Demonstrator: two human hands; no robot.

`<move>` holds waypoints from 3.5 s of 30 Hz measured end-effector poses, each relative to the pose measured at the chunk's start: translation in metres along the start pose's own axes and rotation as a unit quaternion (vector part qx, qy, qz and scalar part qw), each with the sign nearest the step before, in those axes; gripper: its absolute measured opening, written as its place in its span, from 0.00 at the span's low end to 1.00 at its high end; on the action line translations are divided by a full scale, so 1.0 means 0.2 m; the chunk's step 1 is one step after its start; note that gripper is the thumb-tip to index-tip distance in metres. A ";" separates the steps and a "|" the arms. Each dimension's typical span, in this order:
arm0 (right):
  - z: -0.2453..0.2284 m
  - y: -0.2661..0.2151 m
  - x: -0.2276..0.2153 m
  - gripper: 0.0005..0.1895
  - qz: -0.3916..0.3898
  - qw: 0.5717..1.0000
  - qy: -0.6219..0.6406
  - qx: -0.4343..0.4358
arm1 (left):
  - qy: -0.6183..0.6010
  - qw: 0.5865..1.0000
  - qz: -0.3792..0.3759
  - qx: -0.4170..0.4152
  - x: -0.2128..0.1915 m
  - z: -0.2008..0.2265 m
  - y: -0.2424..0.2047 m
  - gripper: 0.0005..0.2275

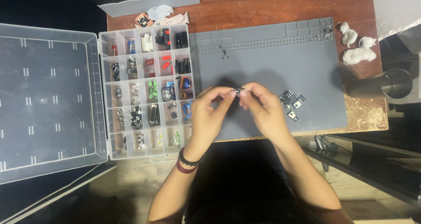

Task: The person assembles small electronic components on a gray mat, picking parts from a compartmentalized plastic box and connecting them by hand. The person repeatedly picks up small black and silver pieces, aligns them, and places them on the mat.

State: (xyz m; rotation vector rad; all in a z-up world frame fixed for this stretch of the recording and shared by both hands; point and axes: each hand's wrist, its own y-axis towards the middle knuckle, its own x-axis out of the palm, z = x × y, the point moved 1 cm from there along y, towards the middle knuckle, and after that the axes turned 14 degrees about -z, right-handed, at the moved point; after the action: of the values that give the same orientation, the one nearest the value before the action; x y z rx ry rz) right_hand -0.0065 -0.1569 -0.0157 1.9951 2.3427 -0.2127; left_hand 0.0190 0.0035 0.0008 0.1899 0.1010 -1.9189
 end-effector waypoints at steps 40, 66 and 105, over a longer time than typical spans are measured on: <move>-0.05 -0.03 -0.01 0.10 -0.011 0.999 -0.032 -0.027 | -0.151 0.985 -0.036 -0.075 0.02 -0.04 0.02 0.05; -0.12 -0.14 0.00 0.08 -0.065 0.986 -0.139 -0.069 | 0.101 0.983 0.086 0.123 -0.14 0.00 -0.27 0.03; 0.23 -0.30 -0.43 0.16 0.103 0.896 -0.433 -0.009 | 0.325 0.939 -0.067 0.095 -0.08 0.03 -0.07 0.05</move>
State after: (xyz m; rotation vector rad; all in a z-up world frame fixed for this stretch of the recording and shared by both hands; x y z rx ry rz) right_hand -0.0534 -0.2568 -0.0457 1.6111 1.5462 -0.8519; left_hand 0.0112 0.0214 0.0085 0.9664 0.3770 -1.9299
